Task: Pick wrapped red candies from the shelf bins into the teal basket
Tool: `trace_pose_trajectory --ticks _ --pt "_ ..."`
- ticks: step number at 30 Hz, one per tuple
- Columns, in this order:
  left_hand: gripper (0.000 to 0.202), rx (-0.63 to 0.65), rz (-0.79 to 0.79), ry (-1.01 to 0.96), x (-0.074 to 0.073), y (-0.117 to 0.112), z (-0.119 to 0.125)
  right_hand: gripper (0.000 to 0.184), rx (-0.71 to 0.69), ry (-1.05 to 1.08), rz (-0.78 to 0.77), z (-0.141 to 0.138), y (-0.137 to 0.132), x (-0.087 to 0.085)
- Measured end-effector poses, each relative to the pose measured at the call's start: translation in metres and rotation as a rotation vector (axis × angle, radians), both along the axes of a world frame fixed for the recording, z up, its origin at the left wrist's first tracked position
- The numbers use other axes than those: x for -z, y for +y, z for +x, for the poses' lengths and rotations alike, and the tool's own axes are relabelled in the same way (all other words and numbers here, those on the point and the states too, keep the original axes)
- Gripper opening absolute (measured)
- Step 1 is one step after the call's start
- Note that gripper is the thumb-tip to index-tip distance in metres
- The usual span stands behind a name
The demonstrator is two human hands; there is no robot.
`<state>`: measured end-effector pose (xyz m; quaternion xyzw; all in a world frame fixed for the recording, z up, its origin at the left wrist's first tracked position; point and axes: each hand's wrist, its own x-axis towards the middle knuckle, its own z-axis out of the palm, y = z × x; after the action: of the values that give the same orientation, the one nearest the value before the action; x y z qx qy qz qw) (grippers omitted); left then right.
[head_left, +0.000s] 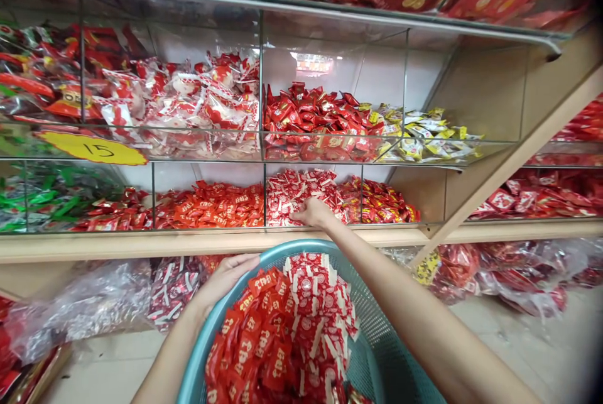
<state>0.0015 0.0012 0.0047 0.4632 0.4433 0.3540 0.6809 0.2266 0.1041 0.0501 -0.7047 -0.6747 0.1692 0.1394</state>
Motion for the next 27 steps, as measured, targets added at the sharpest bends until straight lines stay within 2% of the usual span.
trace_pose_trajectory --ticks 7,16,22,27 --pt "0.03 -0.002 -0.013 0.004 0.0 0.0 0.002 0.04 0.015 -0.029 -0.048 -0.003 -0.003 -0.005" --pt "0.03 0.013 -0.018 0.008 -0.002 0.0 0.001 0.03 -0.038 0.019 -0.033 -0.004 -0.002 -0.005" --pt "0.03 0.009 -0.001 -0.012 0.003 0.0 0.0 0.017 -0.059 0.137 -0.004 0.001 0.004 0.004" --pt "0.031 0.006 -0.008 -0.002 0.003 0.0 -0.001 0.016 -0.064 0.32 -0.002 0.003 0.004 0.005"
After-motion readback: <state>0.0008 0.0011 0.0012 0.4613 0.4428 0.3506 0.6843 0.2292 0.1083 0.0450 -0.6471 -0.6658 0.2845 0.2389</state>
